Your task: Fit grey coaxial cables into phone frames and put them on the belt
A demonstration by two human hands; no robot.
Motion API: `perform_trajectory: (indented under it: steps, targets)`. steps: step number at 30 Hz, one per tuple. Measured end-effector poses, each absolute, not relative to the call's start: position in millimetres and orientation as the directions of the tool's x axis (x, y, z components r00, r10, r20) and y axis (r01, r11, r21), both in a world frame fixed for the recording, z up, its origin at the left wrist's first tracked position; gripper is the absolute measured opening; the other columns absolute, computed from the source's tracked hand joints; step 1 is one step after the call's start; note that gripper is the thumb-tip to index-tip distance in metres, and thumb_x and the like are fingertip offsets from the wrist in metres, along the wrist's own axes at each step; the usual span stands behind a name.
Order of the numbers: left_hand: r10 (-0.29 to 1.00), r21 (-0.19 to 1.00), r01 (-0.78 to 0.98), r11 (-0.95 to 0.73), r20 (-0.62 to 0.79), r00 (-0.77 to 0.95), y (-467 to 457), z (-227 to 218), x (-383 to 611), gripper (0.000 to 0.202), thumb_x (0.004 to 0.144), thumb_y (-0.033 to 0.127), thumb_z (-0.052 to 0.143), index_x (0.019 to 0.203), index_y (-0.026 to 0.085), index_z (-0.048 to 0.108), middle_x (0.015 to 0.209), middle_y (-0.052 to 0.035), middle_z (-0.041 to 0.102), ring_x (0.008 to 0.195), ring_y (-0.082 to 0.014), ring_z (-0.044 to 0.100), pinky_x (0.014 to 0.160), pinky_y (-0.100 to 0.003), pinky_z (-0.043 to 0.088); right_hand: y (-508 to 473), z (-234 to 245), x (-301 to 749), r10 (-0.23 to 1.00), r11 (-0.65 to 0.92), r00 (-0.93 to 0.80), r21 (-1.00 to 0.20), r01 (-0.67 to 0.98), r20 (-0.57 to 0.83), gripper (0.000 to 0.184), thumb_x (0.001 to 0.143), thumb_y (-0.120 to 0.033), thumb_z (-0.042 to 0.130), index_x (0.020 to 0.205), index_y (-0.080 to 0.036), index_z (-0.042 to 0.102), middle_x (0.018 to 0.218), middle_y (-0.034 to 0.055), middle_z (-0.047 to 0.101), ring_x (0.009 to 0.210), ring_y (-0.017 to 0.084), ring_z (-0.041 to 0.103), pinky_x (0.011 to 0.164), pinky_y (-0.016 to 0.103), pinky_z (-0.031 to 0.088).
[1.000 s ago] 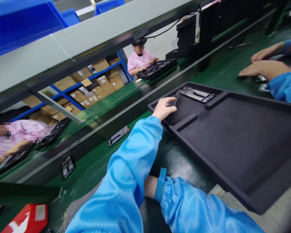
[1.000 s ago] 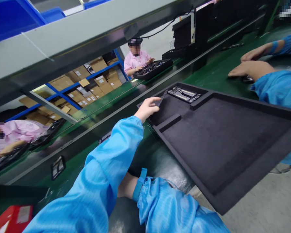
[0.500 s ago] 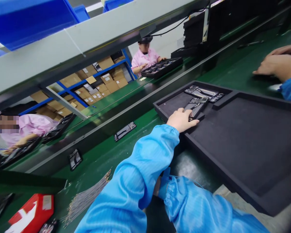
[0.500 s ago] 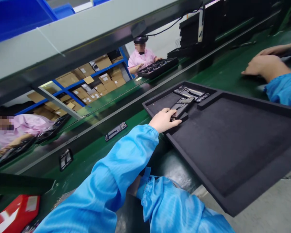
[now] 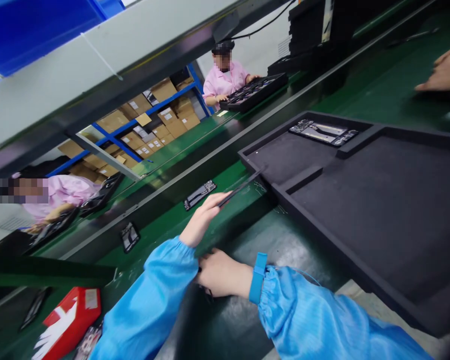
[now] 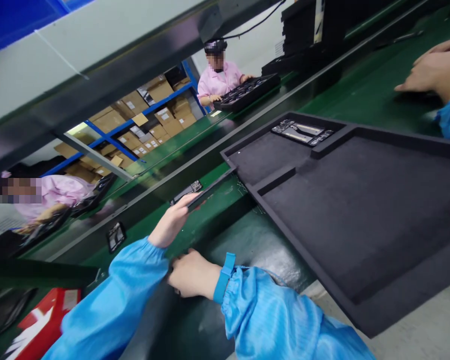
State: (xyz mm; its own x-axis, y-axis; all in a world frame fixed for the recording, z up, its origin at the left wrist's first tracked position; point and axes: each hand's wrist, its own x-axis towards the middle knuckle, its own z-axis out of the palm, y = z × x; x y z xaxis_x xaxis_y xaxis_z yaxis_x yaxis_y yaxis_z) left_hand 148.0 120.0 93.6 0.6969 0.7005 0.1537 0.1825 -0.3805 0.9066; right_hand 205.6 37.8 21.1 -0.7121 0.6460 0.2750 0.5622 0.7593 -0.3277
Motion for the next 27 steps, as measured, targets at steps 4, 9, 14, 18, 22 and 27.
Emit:
perform_trajectory:
  steps: [4, 9, 14, 18, 22, 27]
  targets:
    - [0.834, 0.819, 0.407, -0.405, 0.149, 0.530, 89, 74, 51, 0.040, 0.085, 0.042, 0.042, 0.116, 0.021, 0.055, 0.122, -0.0064, 0.045, 0.118, -0.0261, 0.037, 0.104, -0.038, 0.025, 30, 32, 200, 0.651, 0.741, -0.754, -0.291, 0.606, 0.086, 0.020, 0.073, -0.033, 0.061, 0.088, -0.019, 0.063, 0.082, 0.0072, 0.059, 0.072, 0.020, 0.057, 0.060, 0.031, 0.042]
    - [0.802, 0.624, 0.609, -0.491, 0.050, 0.595, 38, 38, -5, 0.041, 0.086, 0.043, 0.040, 0.120, 0.024, 0.051, 0.125, -0.0083, 0.039, 0.119, -0.0269, 0.033, 0.101, -0.042, 0.029, 33, 54, 227, 0.324, 0.771, -0.931, -0.617, 0.158, 0.166, 0.012, 0.076, -0.028, 0.059, 0.071, -0.017, 0.056, 0.065, -0.0032, 0.055, 0.060, 0.009, 0.050, 0.055, 0.019, 0.035]
    - [0.652, 0.527, 0.506, -0.683, 0.128, 0.747, 10, 19, -6, 0.038, 0.081, 0.041, 0.046, 0.113, 0.022, 0.056, 0.123, -0.0097, 0.042, 0.123, -0.0300, 0.028, 0.103, -0.049, 0.024, 39, 40, 225, 0.636, 0.722, -0.727, -0.534, 0.440, 0.260, 0.015, 0.079, -0.028, 0.055, 0.088, -0.016, 0.055, 0.086, 0.0044, 0.052, 0.078, 0.015, 0.048, 0.070, 0.026, 0.038]
    - [0.758, 0.534, 0.571, -0.623, 0.230, 0.611, 16, 30, -20, 0.025, 0.083, 0.033, 0.044, 0.098, 0.019, 0.059, 0.123, -0.0098, 0.044, 0.122, -0.0272, 0.033, 0.102, -0.047, 0.029, 31, 15, 205, 0.609, 0.777, -0.748, -0.391, 0.494, 0.263, 0.050, 0.066, -0.047, 0.068, 0.103, -0.017, 0.052, 0.103, 0.0097, 0.049, 0.100, 0.025, 0.042, 0.085, 0.038, 0.035]
    - [0.873, 0.366, 0.794, -0.486, 0.254, 0.417, 25, 37, -48, 0.012, 0.081, 0.020, 0.044, 0.078, 0.018, 0.055, 0.107, -0.0072, 0.051, 0.112, -0.0216, 0.042, 0.096, -0.040, 0.036, 22, 6, 192, 0.553, 0.821, -0.796, -0.327, 0.469, 0.246, 0.062, 0.060, -0.050, 0.072, 0.108, -0.016, 0.051, 0.113, 0.0130, 0.046, 0.107, 0.028, 0.037, 0.088, 0.041, 0.033]
    - [0.901, 0.089, 0.897, -0.434, 0.063, 0.429, 22, 34, -56, 0.010, 0.079, 0.016, 0.044, 0.084, 0.018, 0.053, 0.090, -0.0048, 0.052, 0.088, -0.0182, 0.050, 0.079, -0.031, 0.044, 24, 11, 196, 0.562, 0.811, -0.803, -0.322, 0.488, 0.198, 0.049, 0.066, -0.037, 0.069, 0.107, -0.016, 0.052, 0.111, 0.0139, 0.046, 0.103, 0.028, 0.039, 0.083, 0.041, 0.036]
